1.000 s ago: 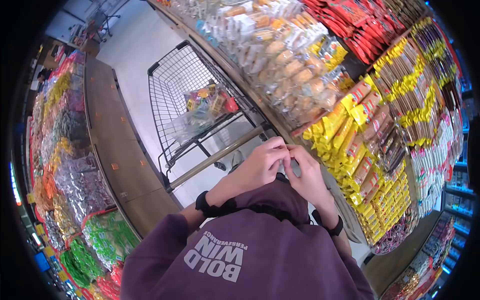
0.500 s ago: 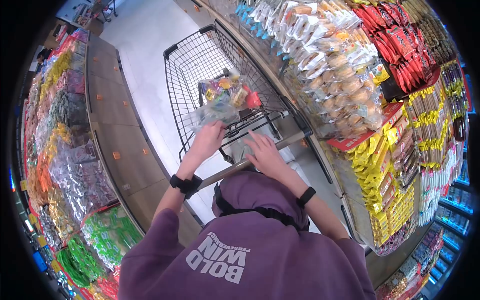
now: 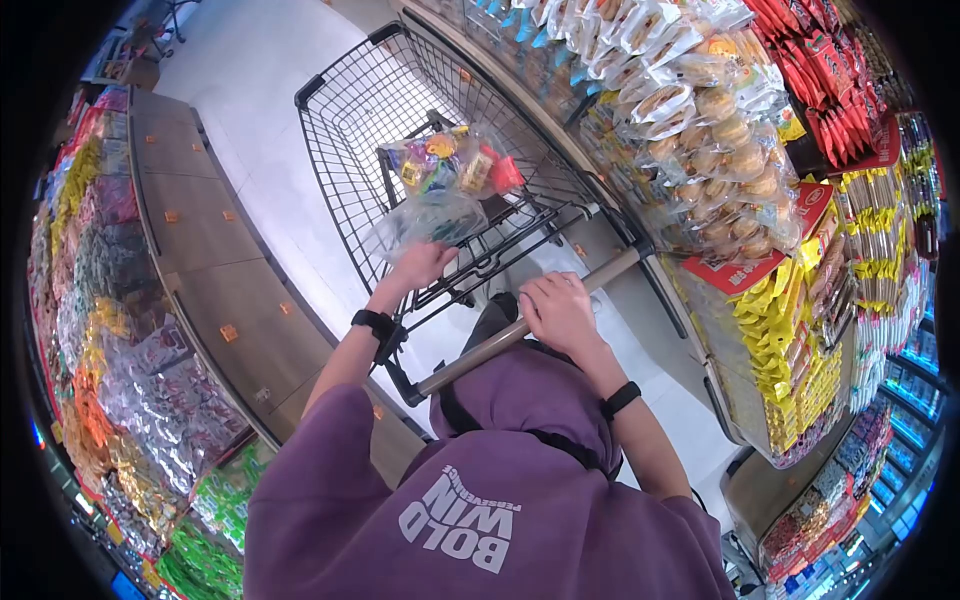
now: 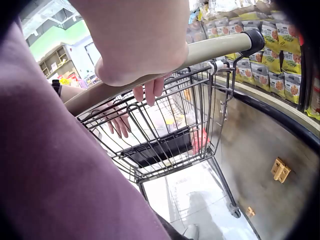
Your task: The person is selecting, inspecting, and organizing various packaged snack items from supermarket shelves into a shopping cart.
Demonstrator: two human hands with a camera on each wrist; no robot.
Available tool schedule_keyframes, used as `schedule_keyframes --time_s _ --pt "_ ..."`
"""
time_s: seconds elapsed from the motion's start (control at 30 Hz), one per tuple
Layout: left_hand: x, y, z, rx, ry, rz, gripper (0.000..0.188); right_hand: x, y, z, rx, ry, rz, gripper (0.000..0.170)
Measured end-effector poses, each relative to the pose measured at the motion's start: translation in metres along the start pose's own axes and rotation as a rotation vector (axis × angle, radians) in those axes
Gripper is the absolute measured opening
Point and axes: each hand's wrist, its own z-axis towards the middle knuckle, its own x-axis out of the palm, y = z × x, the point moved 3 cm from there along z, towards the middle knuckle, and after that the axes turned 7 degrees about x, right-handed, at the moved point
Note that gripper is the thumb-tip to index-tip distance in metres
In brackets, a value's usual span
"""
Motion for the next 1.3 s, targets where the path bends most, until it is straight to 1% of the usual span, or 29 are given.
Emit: schedule_keyframes --time_s 0.1,0.23,0.33,0.4,0.43,0.47,0.5,0.57,0.63,0.7,0.77,0.8,0.83,0.87,0.93,0.97,1.0,1.03,1.17,1.23,1.3 --pt "0.012 -0.002 0.008 0.029 0.054 0.010 0.049 0.001 0.001 0.001 0.030 -0.034 0.025 0.014" --pt "0.020 -0.007 0.016 0.056 0.043 -0.079 0.053 0.001 -0.001 -0.001 0.031 -0.068 0.033 0.012" --pt "0.018 -0.010 0.013 -0.015 0.045 -0.136 0.045 0.003 -0.003 -0.003 0.029 -0.092 0.022 0.007" --pt "0.014 -0.009 0.015 0.145 -0.125 -0.031 0.040 0.004 -0.005 -0.005 0.018 -0.092 0.018 0.002" --pt "0.012 -0.008 0.013 0.222 -0.205 0.020 0.038 0.004 -0.004 -0.005 0.014 -0.098 0.012 0.004" --pt "0.009 -0.002 0.021 0.241 -0.206 0.057 0.028 0.003 -0.003 -0.004 0.010 -0.104 0.006 0.006" --pt "0.007 0.009 0.032 0.210 -0.140 0.091 0.026 0.002 -0.003 -0.002 0.004 -0.113 -0.003 0.008" --pt "0.007 0.043 0.061 0.154 -0.015 0.159 0.023 0.004 -0.004 -0.003 0.012 -0.107 -0.013 0.006" --pt "0.008 0.080 0.098 0.121 0.077 0.124 0.025 0.006 -0.006 -0.004 0.015 -0.122 -0.009 0.006" --pt "0.012 0.104 0.130 0.060 0.234 0.193 0.030 0.007 -0.007 -0.004 0.024 -0.106 -0.022 0.005" --pt "0.043 0.159 0.160 0.179 0.179 0.152 0.034 0.006 -0.006 -0.004 0.033 -0.092 -0.027 0.004" --pt "0.029 0.136 0.159 0.003 0.347 0.252 0.035 0.005 -0.005 -0.003 0.038 -0.091 -0.029 0.003" --pt "0.042 0.150 0.170 -0.024 0.348 0.253 0.035 0.005 -0.006 -0.003 0.042 -0.088 -0.032 0.003" --pt "0.069 0.179 0.186 -0.028 0.331 0.247 0.035 0.007 -0.007 -0.004 0.049 -0.079 -0.038 0.004" --pt "0.144 0.247 0.227 -0.017 0.215 0.222 0.037 0.008 -0.007 -0.002 0.057 -0.078 -0.055 0.005" --pt "0.178 0.273 0.238 -0.005 0.165 0.198 0.038 0.009 -0.007 -0.003 0.061 -0.066 -0.062 0.006" --pt "0.188 0.280 0.240 -0.023 0.143 0.177 0.038 0.011 -0.010 -0.005 0.050 -0.071 -0.087 0.009" --pt "0.198 0.285 0.241 -0.041 0.120 0.156 0.037 0.012 -0.011 -0.007 0.051 -0.057 -0.091 0.010" --pt "0.175 0.244 0.214 -0.153 0.103 -0.005 0.037 0.015 -0.015 -0.011 0.051 -0.016 -0.093 0.013" --pt "0.178 0.239 0.210 -0.188 0.090 -0.058 0.037 0.014 -0.014 -0.010 0.045 -0.002 -0.093 0.014" --pt "0.182 0.239 0.207 -0.219 0.072 -0.103 0.037 0.012 -0.013 -0.010 0.051 0.055 -0.112 0.016"
